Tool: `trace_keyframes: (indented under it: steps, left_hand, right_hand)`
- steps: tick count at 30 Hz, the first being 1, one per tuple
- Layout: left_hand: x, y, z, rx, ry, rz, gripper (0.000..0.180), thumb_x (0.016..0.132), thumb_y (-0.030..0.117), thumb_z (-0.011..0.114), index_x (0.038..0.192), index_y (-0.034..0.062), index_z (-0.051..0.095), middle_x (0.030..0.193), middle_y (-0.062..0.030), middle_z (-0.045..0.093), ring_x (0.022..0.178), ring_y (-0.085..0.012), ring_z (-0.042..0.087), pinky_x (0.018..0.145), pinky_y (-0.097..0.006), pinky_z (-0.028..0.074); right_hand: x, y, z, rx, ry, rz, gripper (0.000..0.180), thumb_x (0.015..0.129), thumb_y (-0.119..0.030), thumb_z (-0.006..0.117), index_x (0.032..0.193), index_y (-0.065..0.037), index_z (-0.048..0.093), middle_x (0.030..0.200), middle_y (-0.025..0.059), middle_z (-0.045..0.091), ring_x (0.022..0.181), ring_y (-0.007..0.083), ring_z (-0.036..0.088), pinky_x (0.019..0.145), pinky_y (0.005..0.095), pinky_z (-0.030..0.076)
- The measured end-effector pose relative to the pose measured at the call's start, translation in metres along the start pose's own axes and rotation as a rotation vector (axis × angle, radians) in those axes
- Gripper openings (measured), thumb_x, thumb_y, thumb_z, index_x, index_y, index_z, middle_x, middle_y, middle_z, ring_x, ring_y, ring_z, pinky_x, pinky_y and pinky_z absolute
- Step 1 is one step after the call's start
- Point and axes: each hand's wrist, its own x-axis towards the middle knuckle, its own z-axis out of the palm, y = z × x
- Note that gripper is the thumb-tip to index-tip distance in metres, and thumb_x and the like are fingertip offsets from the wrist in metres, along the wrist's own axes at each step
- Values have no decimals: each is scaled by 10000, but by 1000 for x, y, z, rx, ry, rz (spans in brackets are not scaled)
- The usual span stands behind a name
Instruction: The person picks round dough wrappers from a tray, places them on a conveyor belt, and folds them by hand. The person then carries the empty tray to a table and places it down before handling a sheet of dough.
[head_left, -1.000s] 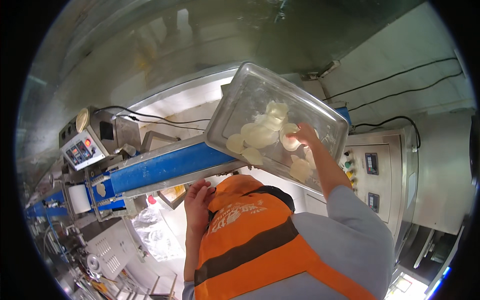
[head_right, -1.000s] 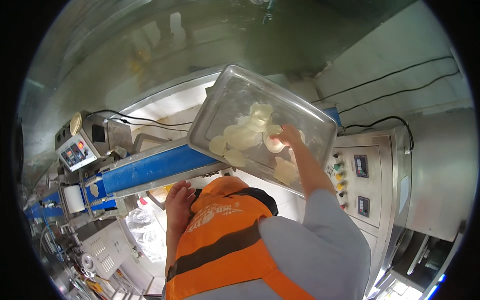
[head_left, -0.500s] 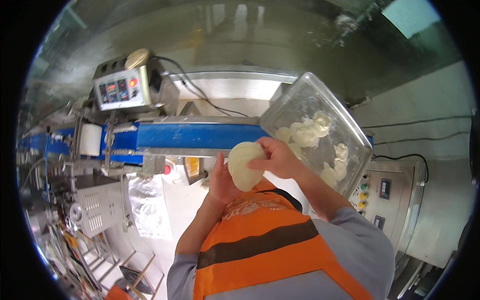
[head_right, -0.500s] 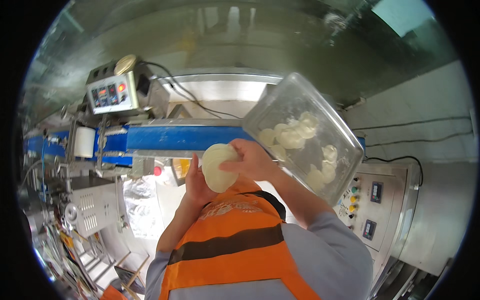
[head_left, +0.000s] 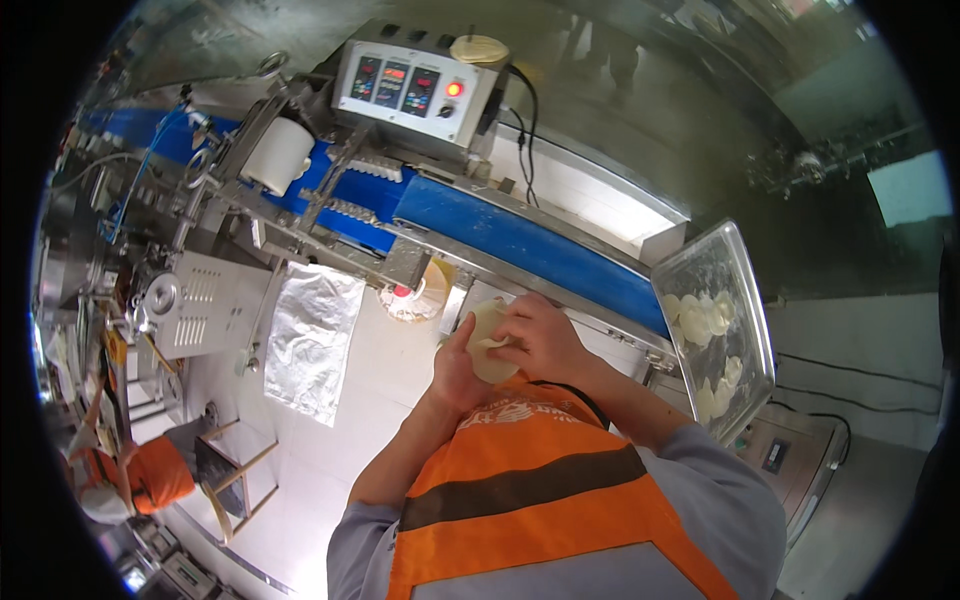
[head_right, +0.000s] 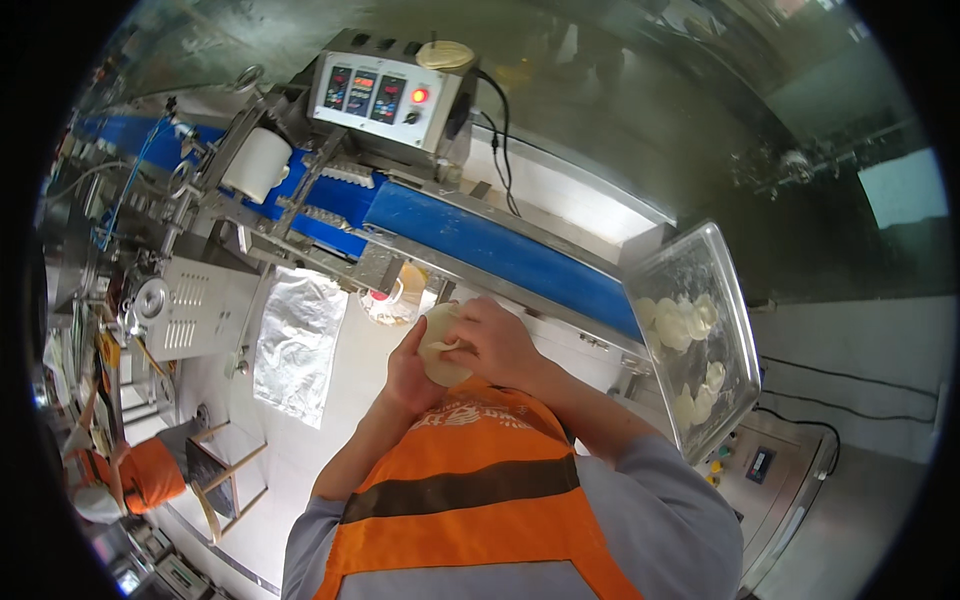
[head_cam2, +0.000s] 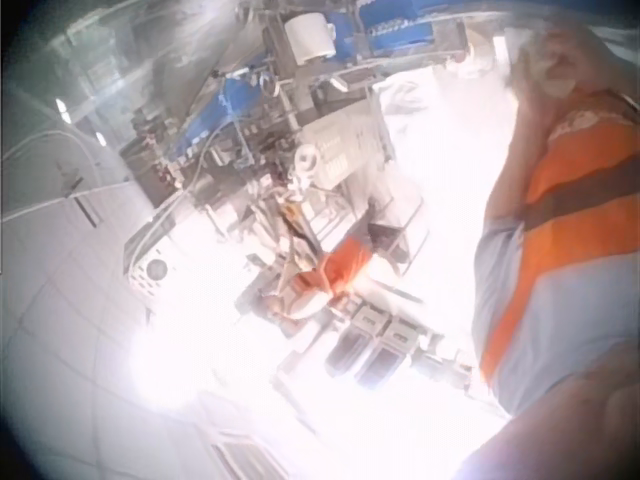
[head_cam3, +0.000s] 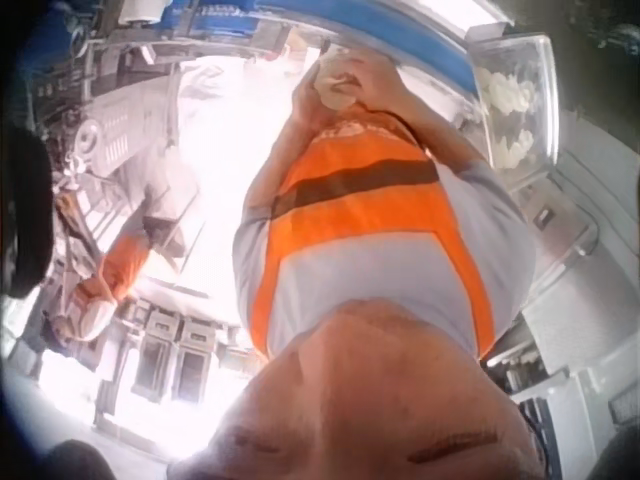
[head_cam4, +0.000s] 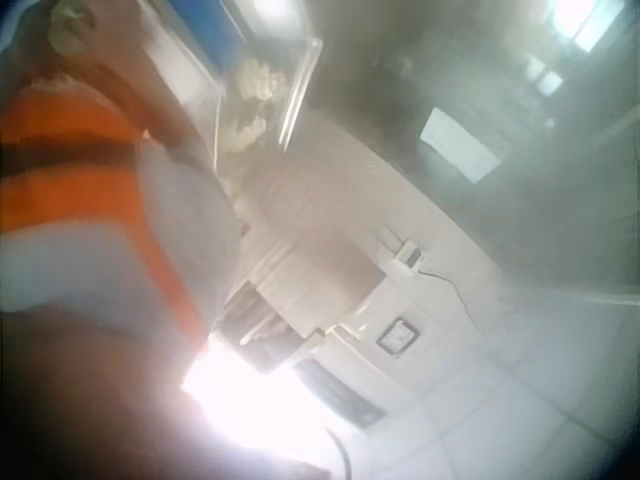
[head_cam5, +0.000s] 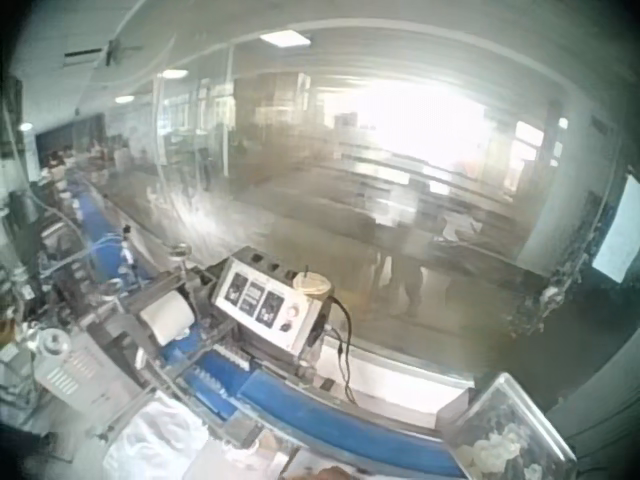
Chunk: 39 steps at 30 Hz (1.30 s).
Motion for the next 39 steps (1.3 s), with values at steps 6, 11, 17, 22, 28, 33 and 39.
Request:
trace_keyframes:
  steps: [6,11,17,22,28,33,39]
  left_hand:
    - [-13,27,-42,-18,126,317,490,1058,341,292,1446,74,428,1392,-152,520,1275,-342,516,1045,-537,429]
    - [-27,32,-77,61,217,566,478,1050,303,283,1439,59,415,1382,-172,523,1266,-384,521,1028,-537,439]
    - [-41,45,-52,-287,264,687,476,1047,290,292,1446,53,400,1410,-188,505,1268,-391,520,1026,-521,439]
    - [-38,37,-51,-313,275,806,482,1053,303,286,1450,50,394,1444,-192,482,1292,-393,500,1060,-516,411]
    - [-26,50,-45,-379,164,808,504,1064,346,274,1453,47,389,1455,-200,469,1337,-407,456,1098,-515,372]
    - [-25,58,-33,-431,84,772,616,1058,479,250,1472,40,373,1461,-195,465,1343,-410,450,1106,-530,364]
    - [-25,59,-25,-355,59,703,737,1032,606,225,1479,39,373,1447,-191,475,1336,-385,460,1114,-547,357]
  right_hand:
    - [72,31,18,976,-44,397,277,864,-146,762,1076,-16,641,1023,69,698,890,137,666,767,292,541]
    - [187,79,45,760,-88,389,331,863,-154,759,1123,10,637,996,76,706,864,135,668,747,295,544]
    - [273,166,121,394,30,516,325,766,-272,800,919,-5,696,816,101,715,719,202,682,650,346,535]
    - [273,177,136,2,161,442,364,742,-364,810,824,-26,704,784,135,713,694,276,688,662,382,541]
    - [280,188,135,-26,186,396,334,781,-353,796,833,-37,703,798,129,716,742,298,692,684,406,542]
    - [257,170,126,-66,422,207,322,799,-335,804,932,-67,683,787,88,654,685,321,634,654,450,519]
    - [196,15,51,417,-210,-159,229,819,-182,776,1011,-103,680,949,64,608,871,236,607,786,369,513]
